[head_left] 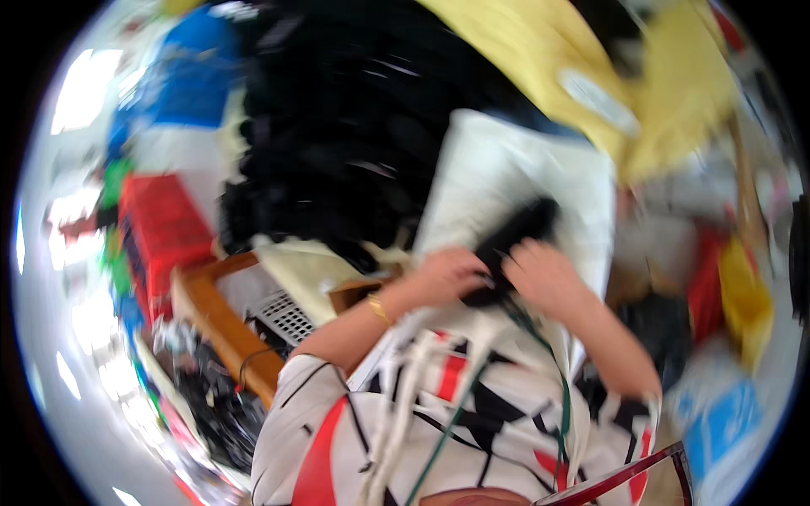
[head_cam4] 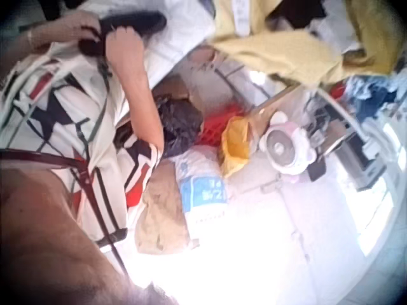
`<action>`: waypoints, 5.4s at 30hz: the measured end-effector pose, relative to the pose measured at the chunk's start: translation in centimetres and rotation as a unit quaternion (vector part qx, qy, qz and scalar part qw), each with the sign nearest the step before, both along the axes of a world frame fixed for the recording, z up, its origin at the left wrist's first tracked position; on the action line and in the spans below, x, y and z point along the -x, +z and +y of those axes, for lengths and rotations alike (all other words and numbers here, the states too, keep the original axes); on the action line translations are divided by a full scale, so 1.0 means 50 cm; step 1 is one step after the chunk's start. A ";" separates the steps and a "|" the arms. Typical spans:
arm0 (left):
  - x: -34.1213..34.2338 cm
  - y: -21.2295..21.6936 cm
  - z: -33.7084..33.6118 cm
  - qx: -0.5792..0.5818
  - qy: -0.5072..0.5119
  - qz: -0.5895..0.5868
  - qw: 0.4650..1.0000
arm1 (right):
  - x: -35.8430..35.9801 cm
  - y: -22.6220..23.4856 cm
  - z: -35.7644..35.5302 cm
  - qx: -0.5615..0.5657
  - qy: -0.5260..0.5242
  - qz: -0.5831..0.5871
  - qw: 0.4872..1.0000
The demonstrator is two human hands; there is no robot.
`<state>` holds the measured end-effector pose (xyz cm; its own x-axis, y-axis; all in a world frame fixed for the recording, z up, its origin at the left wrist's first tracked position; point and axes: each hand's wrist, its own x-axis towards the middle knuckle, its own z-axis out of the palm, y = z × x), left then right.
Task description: The person sits on the floor in a workshop and hand-sews a black shoe using a needle and thread. They repeatedly insert the needle into the shoe's sole and pull the thread through to stitch the material, occasionally adjusting the shoe's position on their lap.
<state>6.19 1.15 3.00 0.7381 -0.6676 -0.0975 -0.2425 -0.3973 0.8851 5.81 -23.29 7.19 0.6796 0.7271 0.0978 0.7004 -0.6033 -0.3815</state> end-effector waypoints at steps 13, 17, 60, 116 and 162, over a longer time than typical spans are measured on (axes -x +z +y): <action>0.011 0.015 0.014 0.026 -0.002 0.016 1.000 | -0.030 -0.086 0.057 -0.400 -0.299 0.297 0.814; 0.009 0.005 0.006 -0.007 0.008 0.027 1.000 | -0.014 -0.076 0.107 -0.597 -0.281 0.597 0.457; -0.210 0.167 0.054 0.045 0.046 0.033 0.997 | 0.104 0.003 -0.317 -0.334 -0.515 -0.101 0.783; -0.187 0.013 -0.021 -0.074 0.071 0.012 0.995 | -0.056 -0.124 0.080 -0.271 -0.363 0.291 0.843; -0.174 -0.034 -0.038 -0.087 0.182 -0.082 0.976 | 0.040 -0.063 0.101 -0.744 -0.365 0.386 0.405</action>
